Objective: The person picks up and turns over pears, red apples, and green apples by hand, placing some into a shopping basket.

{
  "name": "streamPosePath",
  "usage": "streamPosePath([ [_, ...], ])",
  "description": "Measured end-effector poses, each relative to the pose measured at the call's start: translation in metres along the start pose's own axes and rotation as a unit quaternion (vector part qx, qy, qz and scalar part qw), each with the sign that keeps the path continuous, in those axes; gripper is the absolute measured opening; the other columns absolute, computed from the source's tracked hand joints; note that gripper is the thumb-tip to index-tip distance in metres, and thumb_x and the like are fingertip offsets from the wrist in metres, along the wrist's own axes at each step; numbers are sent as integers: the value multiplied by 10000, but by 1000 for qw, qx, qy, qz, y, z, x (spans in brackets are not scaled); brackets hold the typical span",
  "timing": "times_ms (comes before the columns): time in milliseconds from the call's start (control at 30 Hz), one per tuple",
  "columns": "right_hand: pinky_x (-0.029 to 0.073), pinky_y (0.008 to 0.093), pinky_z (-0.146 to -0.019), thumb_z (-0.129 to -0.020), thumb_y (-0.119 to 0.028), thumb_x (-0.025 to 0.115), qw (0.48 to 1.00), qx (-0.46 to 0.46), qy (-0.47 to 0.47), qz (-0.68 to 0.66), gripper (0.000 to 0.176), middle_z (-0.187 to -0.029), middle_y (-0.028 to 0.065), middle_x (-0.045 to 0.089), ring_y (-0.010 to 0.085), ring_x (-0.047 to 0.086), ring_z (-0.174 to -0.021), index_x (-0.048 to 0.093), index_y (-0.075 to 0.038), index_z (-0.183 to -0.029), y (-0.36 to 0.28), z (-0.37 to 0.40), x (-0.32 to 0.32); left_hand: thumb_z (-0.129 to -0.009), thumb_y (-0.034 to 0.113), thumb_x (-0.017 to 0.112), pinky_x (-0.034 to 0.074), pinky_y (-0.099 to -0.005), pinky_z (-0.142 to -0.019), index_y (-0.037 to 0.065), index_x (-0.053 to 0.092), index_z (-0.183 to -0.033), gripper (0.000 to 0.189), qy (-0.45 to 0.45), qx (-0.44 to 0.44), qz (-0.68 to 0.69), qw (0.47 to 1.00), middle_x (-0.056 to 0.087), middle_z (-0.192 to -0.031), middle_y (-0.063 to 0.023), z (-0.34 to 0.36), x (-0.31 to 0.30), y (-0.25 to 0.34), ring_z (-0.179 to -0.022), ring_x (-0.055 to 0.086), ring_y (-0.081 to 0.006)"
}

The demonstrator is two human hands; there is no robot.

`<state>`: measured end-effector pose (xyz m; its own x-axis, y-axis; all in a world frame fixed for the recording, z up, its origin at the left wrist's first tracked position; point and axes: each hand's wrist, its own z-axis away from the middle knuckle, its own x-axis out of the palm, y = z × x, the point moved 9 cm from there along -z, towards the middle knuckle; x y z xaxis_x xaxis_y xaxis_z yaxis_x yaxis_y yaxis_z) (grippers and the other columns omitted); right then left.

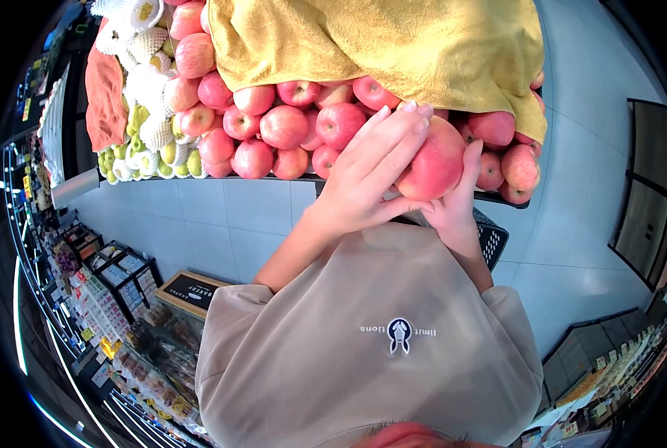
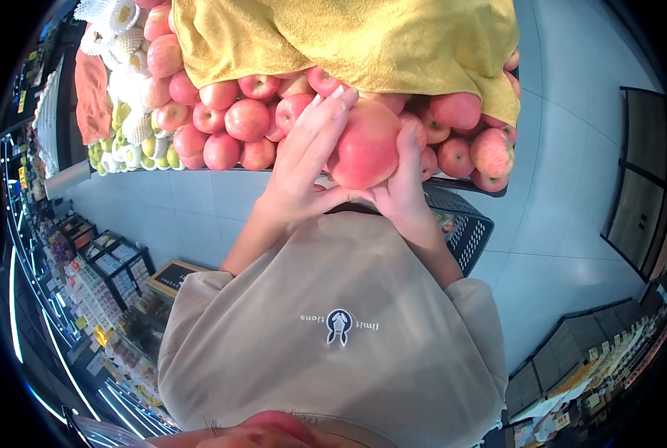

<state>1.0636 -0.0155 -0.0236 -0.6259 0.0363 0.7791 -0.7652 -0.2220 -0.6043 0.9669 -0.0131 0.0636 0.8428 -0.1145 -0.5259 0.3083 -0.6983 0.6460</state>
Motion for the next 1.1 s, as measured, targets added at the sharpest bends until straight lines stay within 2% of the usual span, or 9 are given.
streamPosePath([
  [67,487,365,-993,-975,-660,315,950,124,-2,-288,758,-1370,104,525,207,551,-1231,420,-51,-1414,26,1,1,-723,295,793,402,-512,-1069,-36,507,-1354,768,-16,4,-44,999,545,-1372,-182,0,4,3,-1282,523,-351],
  [300,406,379,-1071,-1020,-580,299,982,99,130,-98,709,-1397,145,498,253,509,-1280,392,-7,-1427,24,12,-21,-699,321,811,464,-459,-1010,-11,598,-1277,699,-11,-18,45,999,583,-1315,-183,3,-4,-2,-1205,576,-343],
  [367,364,398,-1093,-1012,-570,361,910,-213,21,356,728,-1397,195,481,310,490,-1290,373,30,-1424,-31,16,0,-692,356,820,494,-422,-960,-27,627,-1232,689,-28,-60,113,991,628,-1242,-176,6,-1,-9,-1125,619,-337],
  [433,380,423,-1072,-956,-472,564,828,-366,-57,421,658,-1358,249,481,355,514,-1229,469,53,-1342,-43,33,31,-791,286,784,507,-401,-919,-40,653,-1163,512,-13,-68,119,990,674,-1139,-165,11,9,-10,-1040,649,-332],
  [533,450,434,-1005,-908,-316,638,782,-406,18,472,506,-1264,259,549,361,563,-1162,551,58,-1238,-39,47,40,-911,71,541,518,-383,-857,-63,669,-1002,206,104,-161,134,972,697,-1036,-176,22,16,-9,-935,670,-308],
  [767,510,354,-910,-940,-171,572,839,-459,103,272,329,-1129,181,622,266,634,-1015,553,59,-1175,-57,53,28,-936,130,513,540,-388,-801,-75,685,-935,268,168,-35,142,975,707,-938,-202,0,14,21,-900,684,-318],
  [867,500,282,-823,-1028,-149,441,946,-228,230,0,204,-1057,72,622,111,586,-895,566,-2,-1093,-36,33,-14,-924,152,546,544,-397,-832,-61,686,-931,255,140,22,124,982,705,-948,-203,-8,30,17,-940,685,-349],
  [1000,483,273,-855,-1044,-282,416,952,-133,229,-150,295,-1063,47,597,123,564,-958,579,-41,-1098,-6,28,-44,-886,209,595,540,-422,-848,-26,696,-930,260,114,101,75,985,698,-994,-197,-1,46,16,-968,677,-392],
  [1100,475,288,-893,-1033,-326,438,874,4,80,-480,323,-1135,47,580,122,554,-1034,579,-55,-1138,26,28,-17,-894,238,576,534,-448,-853,-25,687,-936,288,120,107,104,982,683,-1022,-208,6,49,12,-967,673,-402],
])
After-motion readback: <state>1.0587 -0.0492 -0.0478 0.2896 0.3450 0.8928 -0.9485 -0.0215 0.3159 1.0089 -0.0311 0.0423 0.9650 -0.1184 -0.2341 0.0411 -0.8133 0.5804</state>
